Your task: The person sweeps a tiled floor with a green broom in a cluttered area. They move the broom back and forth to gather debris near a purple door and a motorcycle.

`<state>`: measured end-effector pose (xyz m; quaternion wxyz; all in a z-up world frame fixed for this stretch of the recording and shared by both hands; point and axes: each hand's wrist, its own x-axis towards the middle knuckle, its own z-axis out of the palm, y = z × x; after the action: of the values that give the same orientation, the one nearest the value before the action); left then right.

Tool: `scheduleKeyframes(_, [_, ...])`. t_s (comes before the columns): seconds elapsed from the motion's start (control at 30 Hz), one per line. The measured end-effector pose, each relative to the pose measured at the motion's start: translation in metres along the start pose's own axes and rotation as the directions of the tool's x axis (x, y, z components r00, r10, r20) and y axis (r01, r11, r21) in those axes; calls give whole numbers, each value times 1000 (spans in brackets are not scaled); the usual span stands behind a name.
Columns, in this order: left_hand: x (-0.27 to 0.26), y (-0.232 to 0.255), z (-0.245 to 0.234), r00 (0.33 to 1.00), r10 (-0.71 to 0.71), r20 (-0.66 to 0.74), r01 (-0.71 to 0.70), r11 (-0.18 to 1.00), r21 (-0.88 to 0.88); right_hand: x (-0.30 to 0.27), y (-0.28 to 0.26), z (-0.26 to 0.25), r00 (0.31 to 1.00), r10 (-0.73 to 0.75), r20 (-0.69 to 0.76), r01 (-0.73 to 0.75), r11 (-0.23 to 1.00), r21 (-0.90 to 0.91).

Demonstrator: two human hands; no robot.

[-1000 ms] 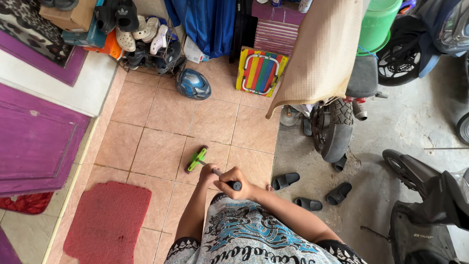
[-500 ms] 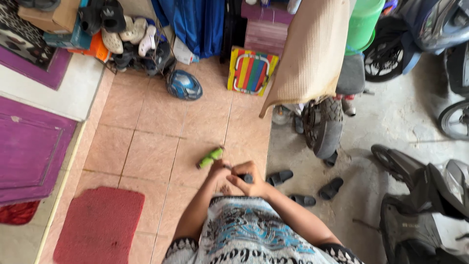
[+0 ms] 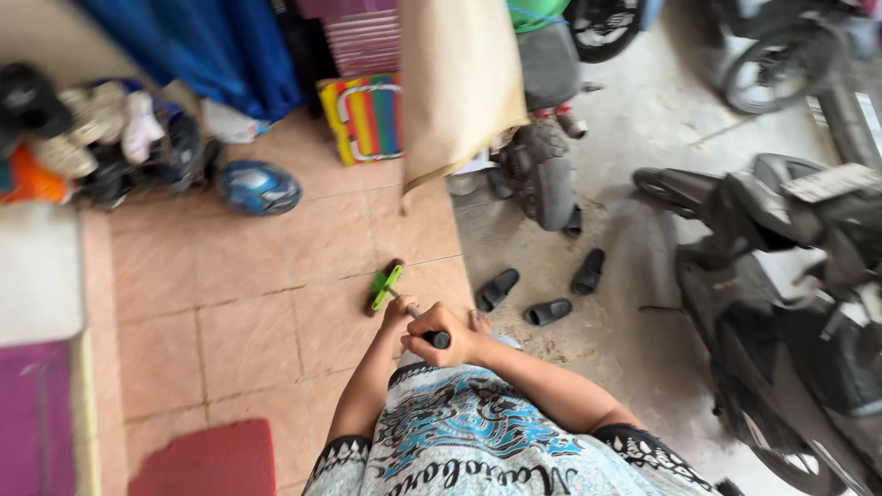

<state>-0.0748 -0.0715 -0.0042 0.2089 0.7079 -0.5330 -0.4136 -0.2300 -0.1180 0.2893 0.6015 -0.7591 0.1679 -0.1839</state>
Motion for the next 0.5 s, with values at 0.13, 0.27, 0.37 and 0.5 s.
scheduleKeyframes(0.13, [27, 28, 27, 983, 161, -85, -159, 987, 25, -14, 4, -42, 993, -9, -117, 12, 1000, 26])
scheduleKeyframes(0.27, [64, 48, 60, 995, 104, -2, -103, 984, 145, -45, 23, -77, 970, 59, -236, -63, 998, -9])
scheduleKeyframes(0.37, [69, 76, 97, 995, 101, 3, -101, 995, 18, -75, 26, -112, 936, 88, -340, -90, 996, 12])
scheduleKeyframes(0.5, [84, 119, 125, 977, 193, 96, -183, 978, -98, -101, 13, -135, 958, 24, -287, -15, 999, 35])
